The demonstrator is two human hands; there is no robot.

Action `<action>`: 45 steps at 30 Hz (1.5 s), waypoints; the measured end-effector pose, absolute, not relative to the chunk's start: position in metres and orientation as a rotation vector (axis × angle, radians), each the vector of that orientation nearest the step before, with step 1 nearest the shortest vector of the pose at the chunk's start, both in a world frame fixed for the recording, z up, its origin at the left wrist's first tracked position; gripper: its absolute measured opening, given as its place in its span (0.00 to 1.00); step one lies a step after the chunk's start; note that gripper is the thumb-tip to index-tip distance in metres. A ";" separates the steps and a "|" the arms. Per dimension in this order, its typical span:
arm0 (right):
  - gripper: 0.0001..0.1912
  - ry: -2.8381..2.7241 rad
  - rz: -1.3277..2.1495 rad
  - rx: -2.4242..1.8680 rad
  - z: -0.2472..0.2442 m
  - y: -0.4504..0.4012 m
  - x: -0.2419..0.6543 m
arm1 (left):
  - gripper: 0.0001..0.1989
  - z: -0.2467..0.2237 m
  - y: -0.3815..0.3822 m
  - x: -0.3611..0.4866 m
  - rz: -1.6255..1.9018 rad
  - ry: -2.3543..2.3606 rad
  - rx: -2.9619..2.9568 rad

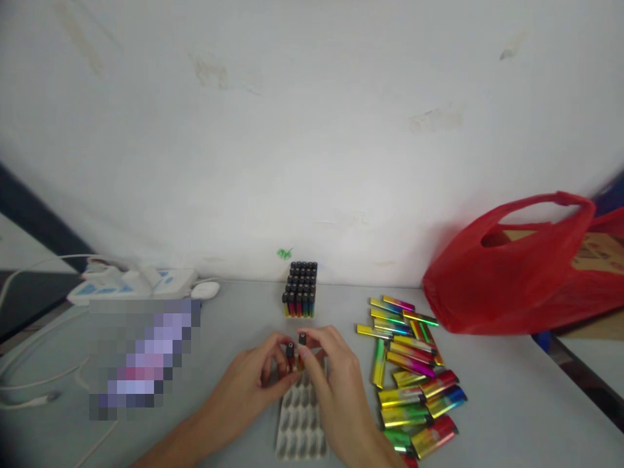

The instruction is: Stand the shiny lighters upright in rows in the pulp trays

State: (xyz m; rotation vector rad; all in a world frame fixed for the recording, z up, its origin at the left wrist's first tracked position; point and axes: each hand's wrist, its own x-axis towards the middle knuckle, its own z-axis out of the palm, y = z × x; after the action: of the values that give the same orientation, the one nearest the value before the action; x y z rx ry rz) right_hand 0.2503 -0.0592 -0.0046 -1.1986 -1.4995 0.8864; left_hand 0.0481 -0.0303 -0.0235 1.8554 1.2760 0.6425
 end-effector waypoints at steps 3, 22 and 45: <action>0.10 -1.512 0.860 -1.200 -0.003 -0.062 0.248 | 0.17 -0.024 -0.031 0.049 0.649 1.277 1.854; 0.10 -1.657 0.784 -1.270 0.003 -0.067 0.252 | 0.12 -0.020 -0.032 0.049 0.641 1.257 1.851; 0.07 -1.960 -0.735 -2.115 -0.022 -0.032 0.317 | 0.13 -0.006 -0.040 0.046 0.649 1.206 1.908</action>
State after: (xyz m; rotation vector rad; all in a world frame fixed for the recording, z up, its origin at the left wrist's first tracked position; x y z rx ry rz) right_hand 0.3173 -0.0322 -0.0224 -2.1146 -1.9599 -0.7351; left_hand 0.0463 -0.0399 -0.0057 1.9083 1.2063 0.6488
